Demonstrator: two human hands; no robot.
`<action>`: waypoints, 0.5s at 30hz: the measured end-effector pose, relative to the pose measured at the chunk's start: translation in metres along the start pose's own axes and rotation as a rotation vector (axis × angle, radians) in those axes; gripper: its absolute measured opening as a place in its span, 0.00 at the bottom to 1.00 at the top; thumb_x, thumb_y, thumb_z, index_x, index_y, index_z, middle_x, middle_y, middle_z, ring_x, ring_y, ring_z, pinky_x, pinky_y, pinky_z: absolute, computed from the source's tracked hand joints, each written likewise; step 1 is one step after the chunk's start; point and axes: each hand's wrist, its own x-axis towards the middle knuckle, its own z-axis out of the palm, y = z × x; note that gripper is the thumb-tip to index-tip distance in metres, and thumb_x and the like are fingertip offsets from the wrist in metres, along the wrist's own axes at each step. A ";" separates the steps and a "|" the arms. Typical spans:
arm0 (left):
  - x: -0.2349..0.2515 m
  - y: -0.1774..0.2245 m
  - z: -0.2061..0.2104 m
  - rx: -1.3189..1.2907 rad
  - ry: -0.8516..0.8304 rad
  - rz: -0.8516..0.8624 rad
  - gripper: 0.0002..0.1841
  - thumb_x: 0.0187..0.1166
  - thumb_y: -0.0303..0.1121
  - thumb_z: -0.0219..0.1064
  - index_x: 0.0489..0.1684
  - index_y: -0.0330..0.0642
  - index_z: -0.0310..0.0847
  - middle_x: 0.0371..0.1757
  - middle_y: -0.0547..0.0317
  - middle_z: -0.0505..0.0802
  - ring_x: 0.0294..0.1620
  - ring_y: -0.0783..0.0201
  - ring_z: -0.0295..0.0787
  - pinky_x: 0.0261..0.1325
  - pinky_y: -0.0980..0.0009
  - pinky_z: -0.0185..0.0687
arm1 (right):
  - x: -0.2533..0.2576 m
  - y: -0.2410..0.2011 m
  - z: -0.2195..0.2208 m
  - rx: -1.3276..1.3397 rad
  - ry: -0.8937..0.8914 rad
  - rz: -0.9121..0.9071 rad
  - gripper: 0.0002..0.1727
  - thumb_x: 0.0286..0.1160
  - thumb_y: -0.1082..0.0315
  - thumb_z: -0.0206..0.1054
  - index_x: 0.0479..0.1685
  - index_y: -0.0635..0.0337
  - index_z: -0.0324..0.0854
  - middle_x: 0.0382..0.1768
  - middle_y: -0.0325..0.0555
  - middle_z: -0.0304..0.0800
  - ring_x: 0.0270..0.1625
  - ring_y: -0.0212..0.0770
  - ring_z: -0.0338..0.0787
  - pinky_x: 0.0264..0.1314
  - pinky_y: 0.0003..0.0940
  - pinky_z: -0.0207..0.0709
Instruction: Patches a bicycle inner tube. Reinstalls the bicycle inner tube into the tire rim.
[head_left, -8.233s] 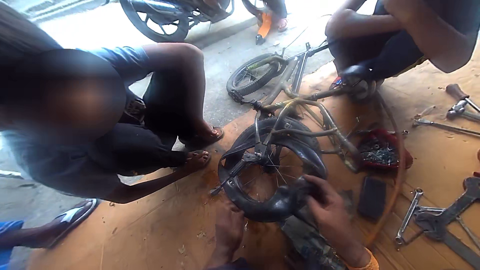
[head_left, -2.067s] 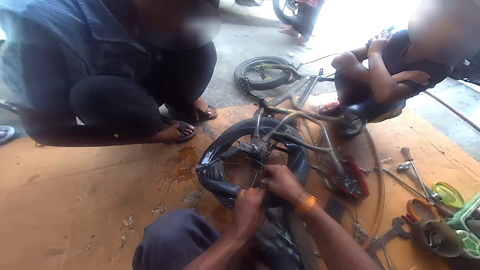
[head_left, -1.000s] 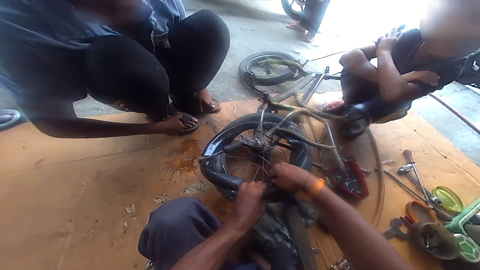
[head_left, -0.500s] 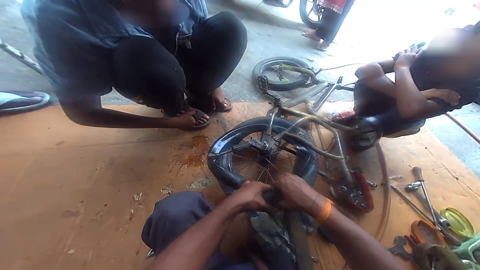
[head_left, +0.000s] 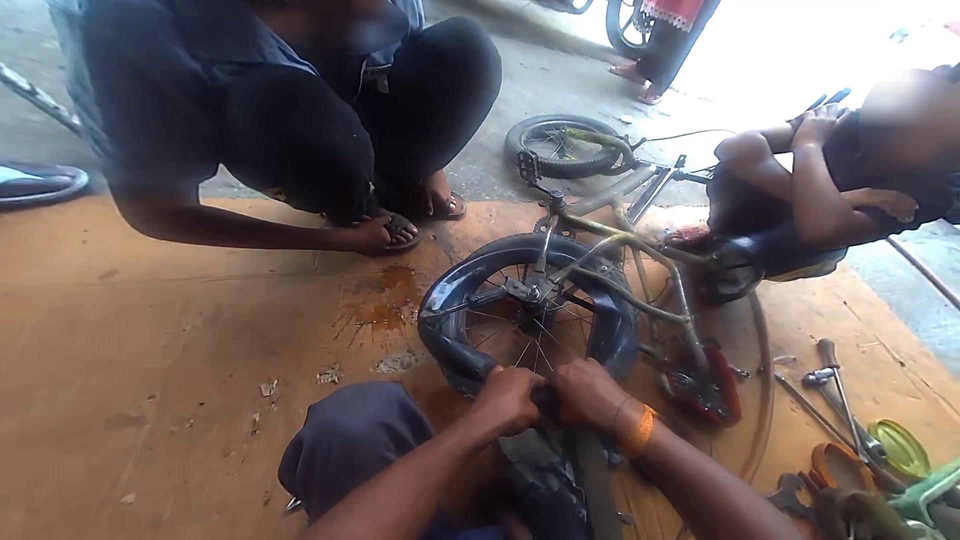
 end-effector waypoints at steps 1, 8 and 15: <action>-0.002 0.000 0.005 0.007 0.044 0.008 0.14 0.70 0.44 0.75 0.50 0.51 0.90 0.50 0.59 0.94 0.58 0.58 0.87 0.74 0.47 0.68 | -0.001 -0.003 0.001 -0.023 -0.004 0.019 0.20 0.62 0.55 0.77 0.48 0.57 0.86 0.46 0.51 0.91 0.56 0.54 0.88 0.58 0.58 0.76; -0.001 -0.007 0.024 0.039 0.207 0.075 0.17 0.68 0.41 0.74 0.56 0.55 0.92 0.70 0.59 0.84 0.71 0.53 0.76 0.76 0.49 0.69 | -0.002 -0.007 0.017 -0.003 0.093 0.091 0.17 0.63 0.52 0.73 0.44 0.53 0.88 0.44 0.44 0.92 0.58 0.48 0.87 0.64 0.52 0.72; 0.006 -0.019 0.017 0.062 0.105 0.140 0.17 0.72 0.43 0.72 0.59 0.58 0.90 0.70 0.76 0.88 0.74 0.61 0.76 0.77 0.51 0.64 | -0.001 -0.015 0.015 0.003 0.040 0.132 0.18 0.63 0.54 0.72 0.48 0.55 0.86 0.47 0.47 0.91 0.61 0.49 0.86 0.64 0.53 0.72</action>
